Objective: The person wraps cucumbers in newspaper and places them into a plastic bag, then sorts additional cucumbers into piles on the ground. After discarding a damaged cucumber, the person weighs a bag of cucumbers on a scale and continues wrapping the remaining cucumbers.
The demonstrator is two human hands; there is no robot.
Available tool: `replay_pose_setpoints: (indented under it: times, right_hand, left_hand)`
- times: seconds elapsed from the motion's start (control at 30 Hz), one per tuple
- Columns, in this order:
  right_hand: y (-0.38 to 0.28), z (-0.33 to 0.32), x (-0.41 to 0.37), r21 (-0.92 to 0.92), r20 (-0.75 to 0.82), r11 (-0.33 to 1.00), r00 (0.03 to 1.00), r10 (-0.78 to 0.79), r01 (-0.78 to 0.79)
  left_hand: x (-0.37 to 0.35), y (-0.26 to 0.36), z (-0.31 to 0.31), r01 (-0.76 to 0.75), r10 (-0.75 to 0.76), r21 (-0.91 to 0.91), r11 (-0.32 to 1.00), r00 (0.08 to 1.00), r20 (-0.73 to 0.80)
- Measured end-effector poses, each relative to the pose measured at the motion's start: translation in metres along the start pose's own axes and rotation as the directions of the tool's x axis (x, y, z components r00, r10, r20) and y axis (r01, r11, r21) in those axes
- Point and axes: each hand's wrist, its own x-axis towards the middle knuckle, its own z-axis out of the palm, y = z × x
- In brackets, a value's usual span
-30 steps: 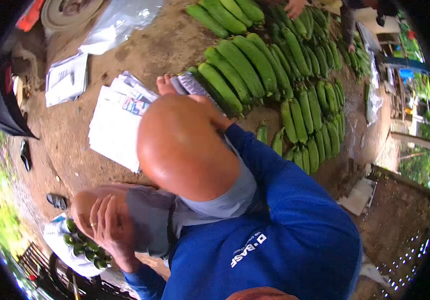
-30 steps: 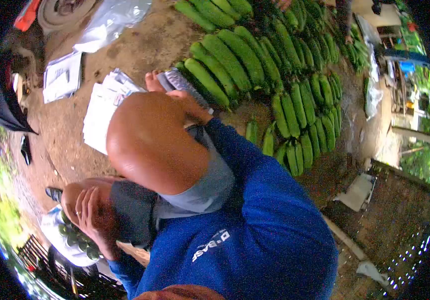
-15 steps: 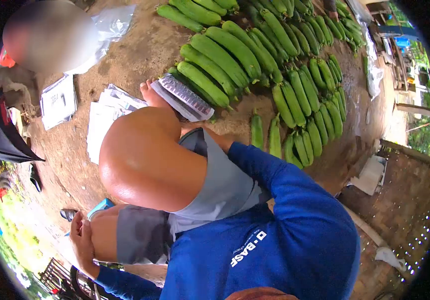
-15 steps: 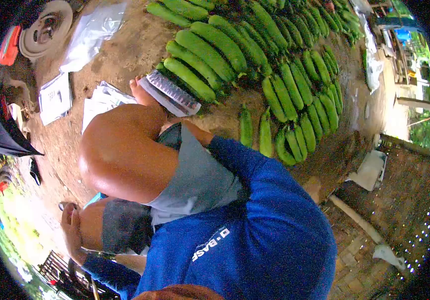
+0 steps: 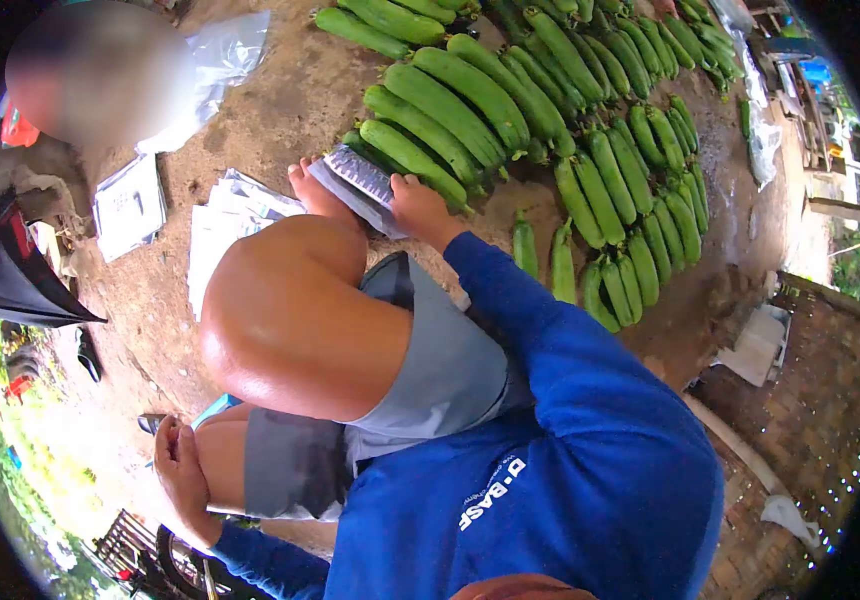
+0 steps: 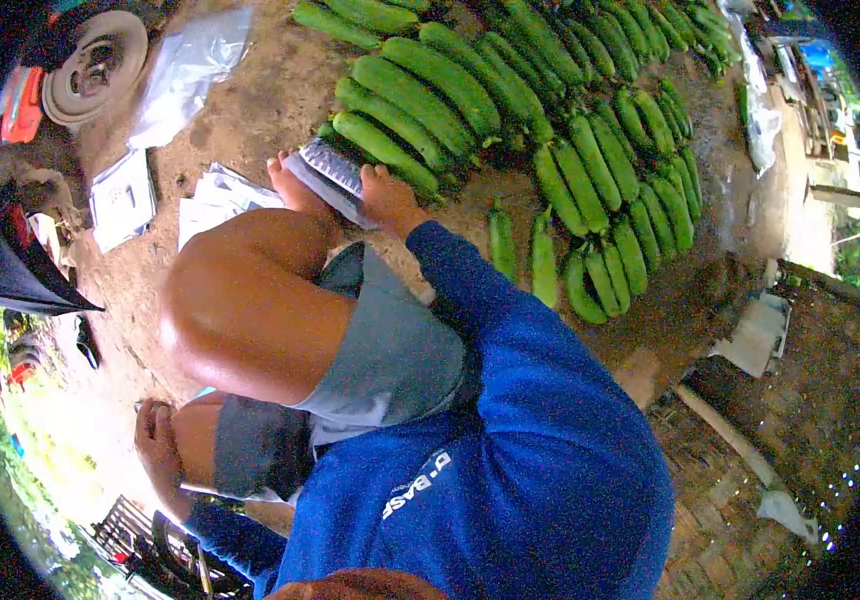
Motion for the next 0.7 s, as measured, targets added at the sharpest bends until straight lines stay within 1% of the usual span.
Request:
replay_pose_setpoints:
  times: [0.03,0.13,0.23,0.27,0.37,0.47,0.53,0.6,0.7]
  right_hand:
    - [-0.002,0.002,0.003,0.011,-0.021,1.0,1.0,0.003,-0.003]
    - [-0.006,0.002,0.014,-0.08,0.106,0.995,0.992,0.066,-0.058]
    - [-0.01,0.007,0.017,-0.151,0.021,0.988,0.999,0.041,-0.037]
    - [-0.012,0.008,0.018,-0.179,0.022,0.983,0.998,0.053,-0.048]
    - [-0.012,0.013,0.018,-0.026,0.065,0.993,0.991,0.119,-0.117]
    - [-0.025,0.001,0.015,0.044,0.113,0.979,0.975,0.192,-0.198]
    - [-0.026,0.016,0.014,0.043,0.108,0.981,0.977,0.186,-0.191]
    - [-0.028,0.025,0.014,0.042,0.09,0.982,0.98,0.179,-0.184]
    - [-0.028,0.029,0.0,0.237,0.024,0.952,0.981,0.193,-0.193]
  left_hand:
    - [-0.001,0.001,0.001,-0.004,0.004,0.004,1.0,1.0,-0.011]
    - [-0.002,0.005,0.001,0.029,-0.029,0.009,1.0,1.0,-0.012]
    - [-0.001,0.008,0.001,0.013,-0.013,0.01,1.0,1.0,-0.021]
    - [0.001,0.009,0.001,0.019,-0.019,0.015,1.0,1.0,-0.013]
    - [0.003,0.011,0.002,0.029,-0.029,0.039,0.999,1.0,-0.003]
    - [0.005,0.023,0.007,0.018,-0.018,0.06,0.998,1.0,0.008]
    - [0.007,0.031,0.01,0.027,-0.029,0.055,0.998,0.999,0.037]
    - [0.011,0.031,0.015,-0.024,0.021,0.075,0.997,0.999,0.039]
    - [0.015,0.038,0.026,-0.105,0.106,0.077,0.991,0.994,-0.003]
